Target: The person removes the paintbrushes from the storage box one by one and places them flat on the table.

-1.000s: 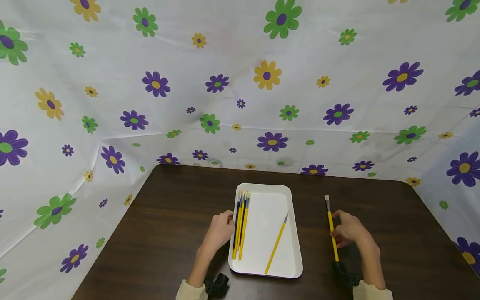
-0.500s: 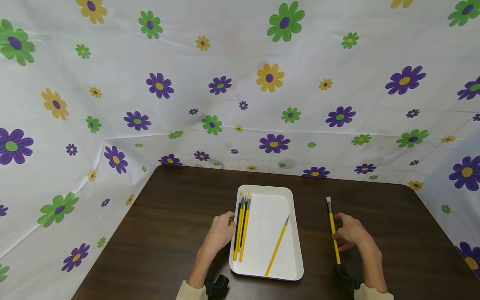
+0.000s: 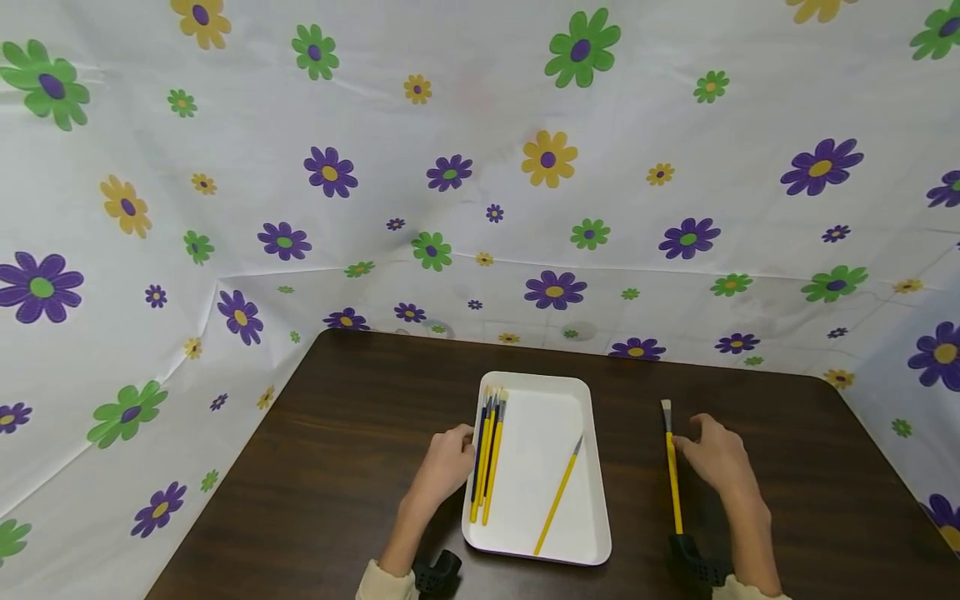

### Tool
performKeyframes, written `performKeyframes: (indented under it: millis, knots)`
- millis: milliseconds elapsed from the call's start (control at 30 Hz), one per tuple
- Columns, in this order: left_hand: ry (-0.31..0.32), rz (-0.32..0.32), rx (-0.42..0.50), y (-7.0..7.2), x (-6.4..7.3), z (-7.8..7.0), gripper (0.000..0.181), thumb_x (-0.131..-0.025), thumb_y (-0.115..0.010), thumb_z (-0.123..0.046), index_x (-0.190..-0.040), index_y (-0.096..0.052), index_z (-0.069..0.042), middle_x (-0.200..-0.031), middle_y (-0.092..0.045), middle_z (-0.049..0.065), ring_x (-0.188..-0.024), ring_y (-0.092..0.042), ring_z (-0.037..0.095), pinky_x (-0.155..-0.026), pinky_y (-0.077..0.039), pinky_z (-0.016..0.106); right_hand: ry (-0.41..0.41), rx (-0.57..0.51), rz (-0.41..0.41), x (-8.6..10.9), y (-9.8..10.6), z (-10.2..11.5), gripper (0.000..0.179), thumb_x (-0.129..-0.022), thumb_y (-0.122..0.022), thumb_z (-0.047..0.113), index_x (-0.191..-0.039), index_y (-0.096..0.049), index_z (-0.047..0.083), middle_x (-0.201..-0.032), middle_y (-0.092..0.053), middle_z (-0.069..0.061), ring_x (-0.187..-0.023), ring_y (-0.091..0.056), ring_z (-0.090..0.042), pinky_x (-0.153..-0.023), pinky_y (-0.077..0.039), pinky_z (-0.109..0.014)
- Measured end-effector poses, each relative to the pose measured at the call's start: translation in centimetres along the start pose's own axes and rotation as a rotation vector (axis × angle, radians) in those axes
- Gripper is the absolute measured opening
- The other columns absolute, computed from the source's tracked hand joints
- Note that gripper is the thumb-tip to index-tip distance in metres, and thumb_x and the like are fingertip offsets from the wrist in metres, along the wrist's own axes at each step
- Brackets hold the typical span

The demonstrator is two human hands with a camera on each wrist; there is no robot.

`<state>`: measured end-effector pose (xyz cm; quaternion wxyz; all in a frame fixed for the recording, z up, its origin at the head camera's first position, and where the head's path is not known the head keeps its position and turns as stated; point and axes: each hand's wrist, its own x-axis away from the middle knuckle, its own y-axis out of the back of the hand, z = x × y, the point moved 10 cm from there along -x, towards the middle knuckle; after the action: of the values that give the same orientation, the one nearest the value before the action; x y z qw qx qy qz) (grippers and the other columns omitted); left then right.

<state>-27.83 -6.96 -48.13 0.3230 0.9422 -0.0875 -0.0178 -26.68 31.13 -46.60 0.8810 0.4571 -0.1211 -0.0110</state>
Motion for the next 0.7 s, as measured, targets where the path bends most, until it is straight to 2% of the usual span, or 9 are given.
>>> performKeyframes:
  millis: [67, 167, 367, 700]
  knots:
    - [0.000, 0.001, 0.004, 0.0, 0.0, 0.0, 0.031, -0.101, -0.053, 0.000, -0.128, -0.063, 0.012, -0.085, -0.062, 0.008, -0.059, -0.051, 0.015, -0.052, -0.037, 0.024, 0.020, -0.003, -0.063, 0.2, 0.9, 0.5, 0.054, -0.104, -0.057, 0.018, -0.134, -0.041, -0.024, -0.124, -0.053, -0.046, -0.105, -0.058, -0.058, -0.084, -0.052, -0.064]
    - [0.001, 0.002, 0.009, 0.1, 0.0, 0.0, 0.031, -0.101, -0.053, 0.000, -0.128, -0.063, 0.011, -0.085, -0.063, 0.009, -0.059, -0.051, 0.015, -0.052, -0.036, 0.025, 0.031, -0.044, -0.103, 0.6, 1.8, 1.2, 0.052, -0.106, -0.053, 0.021, -0.134, -0.044, -0.022, -0.120, -0.056, -0.044, -0.102, -0.059, -0.056, -0.081, -0.052, -0.062]
    - [0.007, 0.010, 0.017, 0.0, 0.1, 0.1, 0.032, -0.102, -0.053, 0.000, -0.129, -0.062, 0.012, -0.088, -0.064, 0.011, -0.061, -0.053, 0.016, -0.053, -0.038, 0.025, 0.027, -0.083, -0.135, 1.2, 2.4, 2.2, 0.049, -0.107, -0.052, 0.021, -0.134, -0.048, -0.019, -0.121, -0.057, -0.042, -0.104, -0.058, -0.055, -0.084, -0.051, -0.063]
    - [0.001, 0.006, 0.017, -0.1, 0.1, 0.1, 0.032, -0.102, -0.053, -0.001, -0.129, -0.063, 0.012, -0.086, -0.063, 0.010, -0.059, -0.051, 0.015, -0.051, -0.036, 0.024, 0.079, -0.112, -0.172, 2.0, 2.8, 4.1, 0.048, -0.108, -0.053, 0.024, -0.133, -0.052, -0.016, -0.121, -0.061, -0.038, -0.107, -0.059, -0.052, -0.088, -0.050, -0.063]
